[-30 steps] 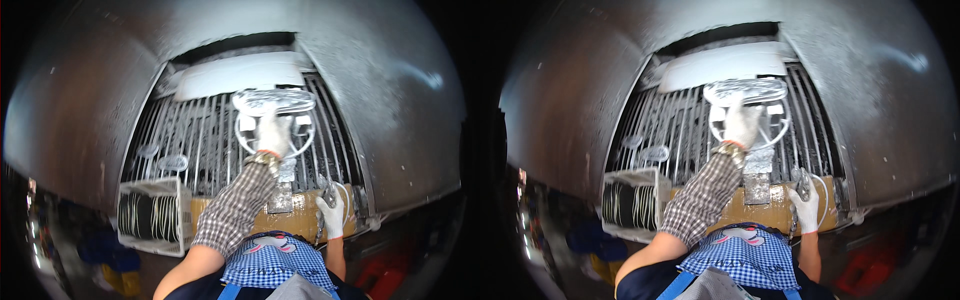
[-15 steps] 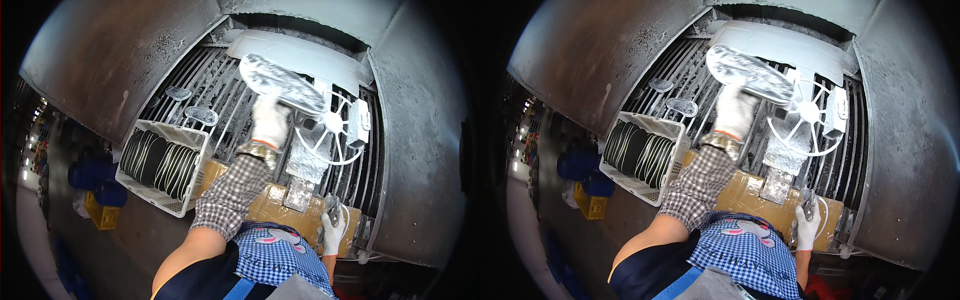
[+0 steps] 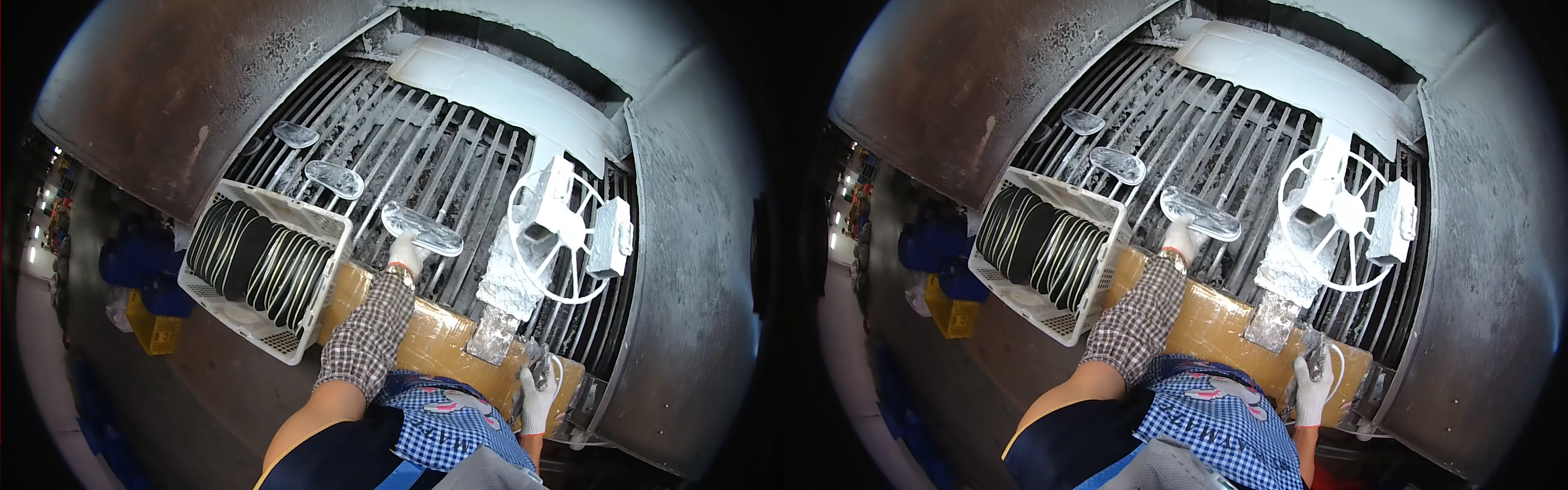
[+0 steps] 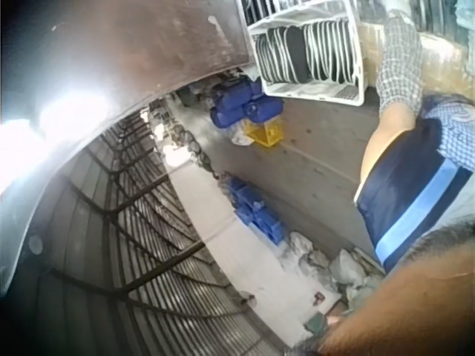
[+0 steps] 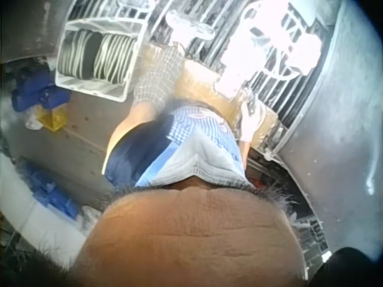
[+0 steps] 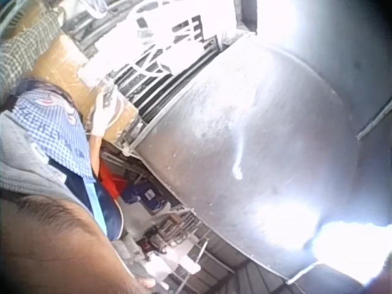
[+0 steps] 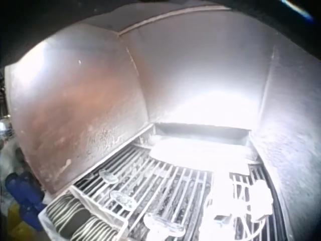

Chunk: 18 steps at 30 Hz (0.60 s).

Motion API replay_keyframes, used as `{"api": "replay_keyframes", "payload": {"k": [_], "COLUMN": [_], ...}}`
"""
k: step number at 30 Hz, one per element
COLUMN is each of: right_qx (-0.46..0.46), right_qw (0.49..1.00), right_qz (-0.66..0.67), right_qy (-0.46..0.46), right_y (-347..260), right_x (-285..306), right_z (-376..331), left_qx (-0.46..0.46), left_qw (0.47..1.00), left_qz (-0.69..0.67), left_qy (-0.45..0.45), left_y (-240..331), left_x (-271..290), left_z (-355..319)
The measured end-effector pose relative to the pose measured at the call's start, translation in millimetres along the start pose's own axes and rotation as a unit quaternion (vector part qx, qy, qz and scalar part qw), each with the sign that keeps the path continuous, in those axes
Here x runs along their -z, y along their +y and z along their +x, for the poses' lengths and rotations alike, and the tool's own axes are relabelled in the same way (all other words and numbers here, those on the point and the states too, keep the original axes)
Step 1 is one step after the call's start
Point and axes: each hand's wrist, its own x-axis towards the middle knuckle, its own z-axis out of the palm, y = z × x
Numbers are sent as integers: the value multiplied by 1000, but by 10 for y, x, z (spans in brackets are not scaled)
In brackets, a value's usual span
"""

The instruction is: The person spray paints a series of small, dark, oval-shaped objects white using a spray gun. They pick up each object from a white plastic basket, place it on a metal grate, and apply a coat of white paint. After painting, the person places the object back into the basket and repeats the process.

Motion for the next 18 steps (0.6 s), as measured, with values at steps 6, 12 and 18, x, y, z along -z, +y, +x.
{"api": "replay_keyframes", "payload": {"k": [6, 12, 18], "right_qx": [28, -16, 29], "right_qw": [999, 999, 999], "right_qz": [-10, -32, -37], "right_qy": [28, 20, 4], "right_y": [51, -148, -154], "right_x": [-75, -150, -173], "right_z": [17, -47, -26], "left_qx": [-9, -8, 26], "left_qw": [1000, 990, 978], "left_qz": [-4, 48, 147], "left_qy": [-2, 130, 146], "left_y": [-17, 317, -72], "left_x": [-78, -599, -247], "left_z": [272, 597, -65]}}
